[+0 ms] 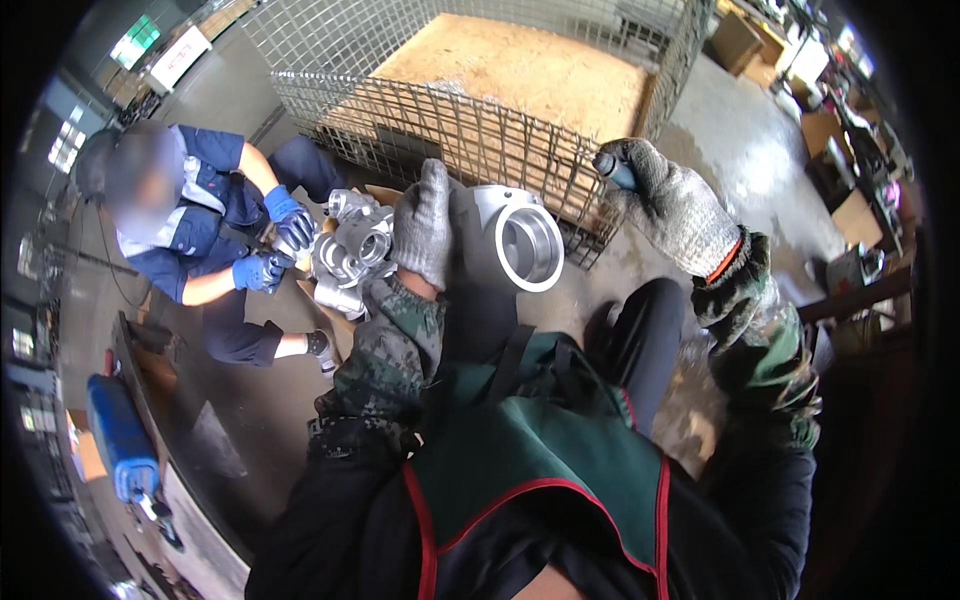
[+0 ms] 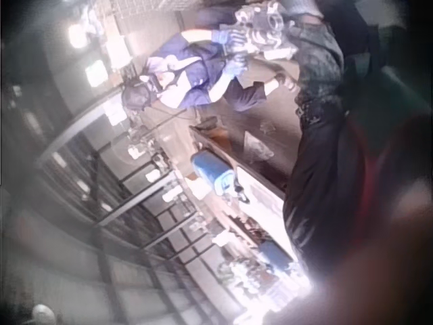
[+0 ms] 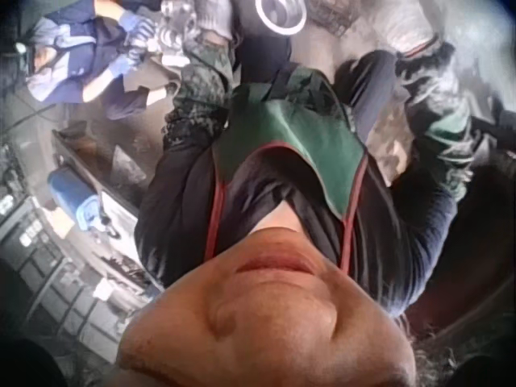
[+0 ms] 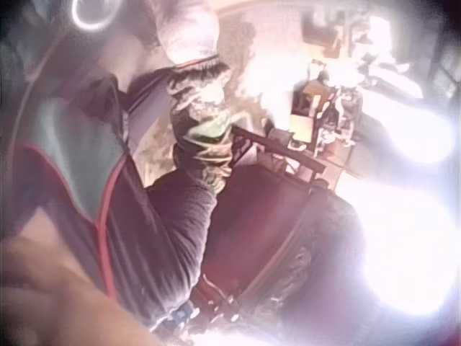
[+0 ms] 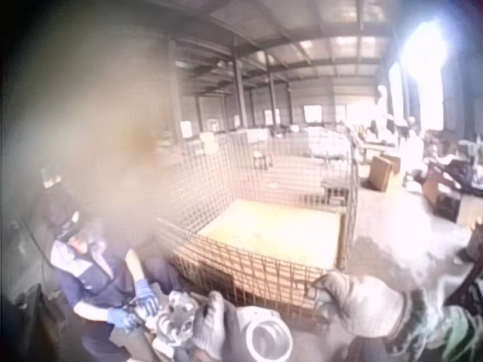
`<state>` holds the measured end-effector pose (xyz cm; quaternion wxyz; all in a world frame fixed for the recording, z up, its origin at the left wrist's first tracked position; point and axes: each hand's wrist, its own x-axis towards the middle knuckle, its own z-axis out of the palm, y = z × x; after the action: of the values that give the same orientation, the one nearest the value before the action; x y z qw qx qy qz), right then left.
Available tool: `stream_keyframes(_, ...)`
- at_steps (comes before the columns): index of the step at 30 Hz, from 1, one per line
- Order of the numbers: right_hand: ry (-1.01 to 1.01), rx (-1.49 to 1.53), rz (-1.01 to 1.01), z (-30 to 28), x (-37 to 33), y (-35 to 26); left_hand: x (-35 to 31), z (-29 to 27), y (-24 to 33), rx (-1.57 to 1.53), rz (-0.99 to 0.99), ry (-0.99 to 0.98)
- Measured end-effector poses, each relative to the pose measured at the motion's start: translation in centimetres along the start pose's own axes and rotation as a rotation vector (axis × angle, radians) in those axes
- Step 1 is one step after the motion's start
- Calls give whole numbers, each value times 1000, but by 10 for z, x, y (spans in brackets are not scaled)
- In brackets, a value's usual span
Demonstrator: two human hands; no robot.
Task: The person repeatedly picks up cylindrical metal parts from a wire basket, uses a handheld tool to smooth the inner and outer surfaces, and places the finished parts onto a wooden board. A coworker performs a similar task nearby.
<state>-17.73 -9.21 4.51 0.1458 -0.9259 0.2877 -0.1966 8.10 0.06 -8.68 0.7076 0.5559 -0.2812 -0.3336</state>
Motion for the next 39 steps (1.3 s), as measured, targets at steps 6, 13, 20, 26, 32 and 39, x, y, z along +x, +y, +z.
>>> stream_keyframes(6,78,-378,-561,3,3,19,-6,21,11,-25,-123,26)
stream_keyframes(13,100,-731,-464,21,10,29,-5,31,4,-23,-129,-11)
stream_keyframes(20,40,-673,-428,26,-4,30,-6,35,22,9,-153,87)
stream_keyframes(26,10,-640,-162,39,-45,25,-6,31,28,242,-79,182)
stream_keyframes(32,74,-664,148,37,-54,-43,0,29,19,439,58,283)
stream_keyframes(39,219,-707,299,3,-14,-52,-24,49,23,494,213,85)
